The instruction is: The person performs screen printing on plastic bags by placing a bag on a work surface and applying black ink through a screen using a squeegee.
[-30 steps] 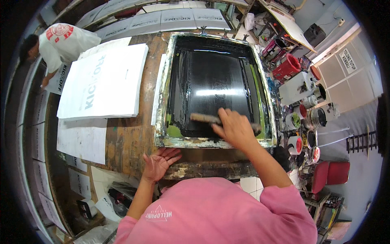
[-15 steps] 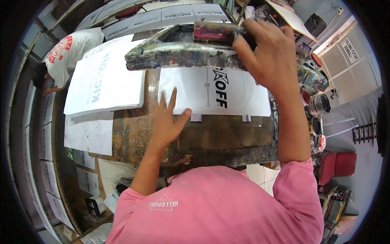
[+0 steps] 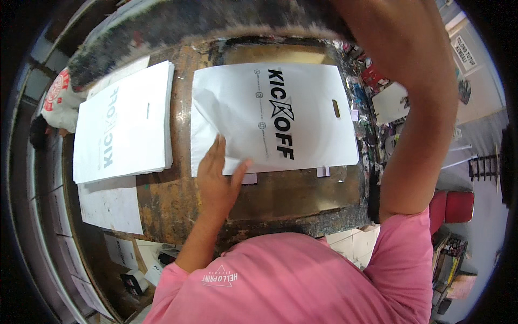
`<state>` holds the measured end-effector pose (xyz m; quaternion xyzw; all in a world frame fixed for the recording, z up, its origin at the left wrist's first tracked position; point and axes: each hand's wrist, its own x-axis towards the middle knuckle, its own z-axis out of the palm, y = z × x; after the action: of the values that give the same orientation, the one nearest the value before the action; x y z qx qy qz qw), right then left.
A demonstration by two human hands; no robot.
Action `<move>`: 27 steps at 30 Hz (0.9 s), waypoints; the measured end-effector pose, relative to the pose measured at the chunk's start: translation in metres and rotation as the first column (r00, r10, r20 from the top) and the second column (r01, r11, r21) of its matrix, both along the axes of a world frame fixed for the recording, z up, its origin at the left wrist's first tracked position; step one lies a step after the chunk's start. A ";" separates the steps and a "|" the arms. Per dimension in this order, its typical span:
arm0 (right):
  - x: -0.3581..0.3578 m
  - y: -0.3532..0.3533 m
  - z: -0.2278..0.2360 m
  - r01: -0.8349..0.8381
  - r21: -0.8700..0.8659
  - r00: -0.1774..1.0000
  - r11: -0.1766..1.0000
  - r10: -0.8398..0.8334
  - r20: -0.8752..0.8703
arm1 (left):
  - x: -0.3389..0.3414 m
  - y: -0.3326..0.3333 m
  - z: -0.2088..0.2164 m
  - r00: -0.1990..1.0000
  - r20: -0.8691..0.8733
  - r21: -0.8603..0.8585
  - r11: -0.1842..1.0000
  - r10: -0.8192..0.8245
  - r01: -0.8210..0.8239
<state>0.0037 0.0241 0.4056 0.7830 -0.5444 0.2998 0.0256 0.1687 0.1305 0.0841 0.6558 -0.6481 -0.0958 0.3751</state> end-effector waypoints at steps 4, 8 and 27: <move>-0.011 -0.020 -0.017 -0.075 -0.110 0.997 0.991 0.074 -0.017 | -0.021 -0.036 0.077 0.916 -0.347 0.055 0.979 0.202 -0.196; -0.008 -0.033 -0.031 -0.157 -0.165 0.987 0.974 0.152 -0.043 | 0.017 -0.008 0.039 0.824 -0.488 -0.003 0.944 0.287 -0.330; -0.039 -0.027 -0.037 -0.274 -0.352 0.962 0.895 0.258 -0.092 | 0.467 0.047 0.036 0.692 0.294 -0.212 0.751 0.659 -0.625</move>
<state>-0.0353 -0.0028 0.3687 0.8382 -0.3671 0.3784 0.1396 0.6354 0.1778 0.1206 0.8281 -0.4376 0.1907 0.2938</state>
